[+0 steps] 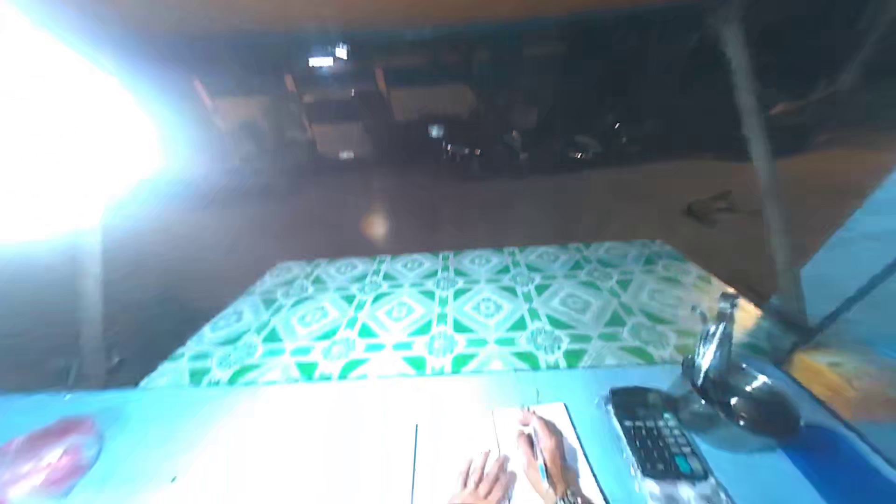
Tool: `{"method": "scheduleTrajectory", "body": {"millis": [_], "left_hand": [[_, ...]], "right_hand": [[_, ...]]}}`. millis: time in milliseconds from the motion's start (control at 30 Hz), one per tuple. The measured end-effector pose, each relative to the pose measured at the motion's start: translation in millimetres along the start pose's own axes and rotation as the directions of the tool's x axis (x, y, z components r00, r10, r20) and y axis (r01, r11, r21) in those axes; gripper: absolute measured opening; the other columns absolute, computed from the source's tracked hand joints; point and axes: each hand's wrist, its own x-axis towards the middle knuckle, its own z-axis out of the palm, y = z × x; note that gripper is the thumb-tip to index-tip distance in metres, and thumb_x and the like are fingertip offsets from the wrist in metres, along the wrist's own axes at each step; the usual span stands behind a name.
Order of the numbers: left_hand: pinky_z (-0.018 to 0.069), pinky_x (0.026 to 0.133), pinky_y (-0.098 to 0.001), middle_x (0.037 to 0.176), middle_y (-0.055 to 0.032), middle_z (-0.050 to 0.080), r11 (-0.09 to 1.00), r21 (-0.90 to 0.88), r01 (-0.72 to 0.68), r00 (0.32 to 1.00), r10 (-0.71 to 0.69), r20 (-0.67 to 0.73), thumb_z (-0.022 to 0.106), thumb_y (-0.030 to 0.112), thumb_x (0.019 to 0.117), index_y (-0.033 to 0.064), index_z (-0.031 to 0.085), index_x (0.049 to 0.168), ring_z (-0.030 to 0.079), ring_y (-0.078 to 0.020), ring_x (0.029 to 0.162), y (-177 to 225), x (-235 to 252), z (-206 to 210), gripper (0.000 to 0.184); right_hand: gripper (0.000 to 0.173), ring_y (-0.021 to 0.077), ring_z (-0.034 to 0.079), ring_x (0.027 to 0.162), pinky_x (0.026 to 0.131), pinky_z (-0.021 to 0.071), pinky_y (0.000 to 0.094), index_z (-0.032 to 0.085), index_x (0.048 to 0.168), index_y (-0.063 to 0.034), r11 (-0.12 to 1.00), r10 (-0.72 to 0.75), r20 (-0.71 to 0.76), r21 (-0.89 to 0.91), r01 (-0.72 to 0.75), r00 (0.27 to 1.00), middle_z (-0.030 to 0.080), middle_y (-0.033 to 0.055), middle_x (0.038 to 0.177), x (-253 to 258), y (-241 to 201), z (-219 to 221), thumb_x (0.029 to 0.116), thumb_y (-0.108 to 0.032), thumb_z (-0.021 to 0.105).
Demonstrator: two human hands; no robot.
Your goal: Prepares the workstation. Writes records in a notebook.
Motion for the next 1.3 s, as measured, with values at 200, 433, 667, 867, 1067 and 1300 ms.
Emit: {"method": "scheduleTrajectory", "body": {"millis": [200,433,667,867,1067,1300], "left_hand": [[0.0158,0.126,-0.0569,0.166,0.0047,0.035,1.000,-0.014,-0.025,0.999,0.025,0.024,0.029,0.047,0.1085,0.0271,0.049,0.152,0.022,-0.0256,0.157,-4,-4,2,0.052],[0.0172,0.125,-0.0585,0.168,0.0040,0.032,0.996,0.010,-0.091,0.993,0.089,0.082,0.029,0.050,0.1076,0.0307,0.044,0.155,0.021,-0.0265,0.157,-15,-9,-6,0.053],[0.0144,0.126,-0.0585,0.169,0.0002,0.029,0.998,0.039,-0.054,0.992,0.049,0.116,0.031,0.055,0.1066,0.0238,0.036,0.161,0.021,-0.0271,0.158,-37,-25,-14,0.063],[0.0155,0.125,-0.0597,0.168,-0.0001,0.031,0.998,0.021,-0.055,0.994,0.053,0.094,0.030,0.056,0.1066,0.0231,0.038,0.160,0.022,-0.0281,0.157,-39,-22,-14,0.063],[0.0118,0.126,-0.0594,0.170,0.0007,0.026,0.998,0.038,-0.043,0.992,0.038,0.124,0.026,0.058,0.1061,0.0233,0.033,0.162,0.018,-0.0265,0.158,-41,-28,-13,0.066],[0.0121,0.126,-0.0589,0.168,-0.0048,0.030,0.998,-0.019,0.053,0.993,-0.051,0.108,0.035,0.051,0.1061,0.0183,0.038,0.160,0.021,-0.0279,0.157,-48,-61,-18,0.063]], "right_hand": [[0.042,0.0188,0.071,0.081,0.072,0.0627,0.0381,0.063,0.133,0.0026,0.963,0.103,0.033,0.247,-0.108,0.994,0.072,0.0129,0.110,0,9,7,0.0955,-0.012,0.051],[0.041,0.0159,0.069,0.072,0.063,0.0603,0.0320,0.062,0.133,0.0053,0.914,0.178,0.058,0.360,-0.187,0.982,0.070,0.0146,0.109,0,-2,1,0.0962,-0.009,0.049],[0.041,0.0135,0.067,0.069,0.059,0.0586,0.0284,0.062,0.132,0.0051,0.890,0.215,0.070,0.397,-0.225,0.974,0.071,0.0138,0.109,0,-6,1,0.0977,-0.011,0.046],[0.045,0.0134,0.067,0.066,0.058,0.0582,0.0293,0.062,0.135,0.0003,0.867,0.300,0.103,0.385,-0.316,0.948,0.072,0.0100,0.107,4,-16,-3,0.1051,-0.020,0.035],[0.051,0.0119,0.067,0.064,0.057,0.0583,0.0274,0.064,0.133,-0.0007,0.875,0.310,0.074,0.369,-0.315,0.948,0.073,0.0084,0.105,1,-13,0,0.1069,-0.028,0.029],[0.045,0.0141,0.068,0.066,0.059,0.0594,0.0296,0.065,0.131,0.0007,0.860,0.322,0.076,0.393,-0.325,0.944,0.073,0.0104,0.105,-2,-6,-5,0.1057,-0.024,0.036]]}}
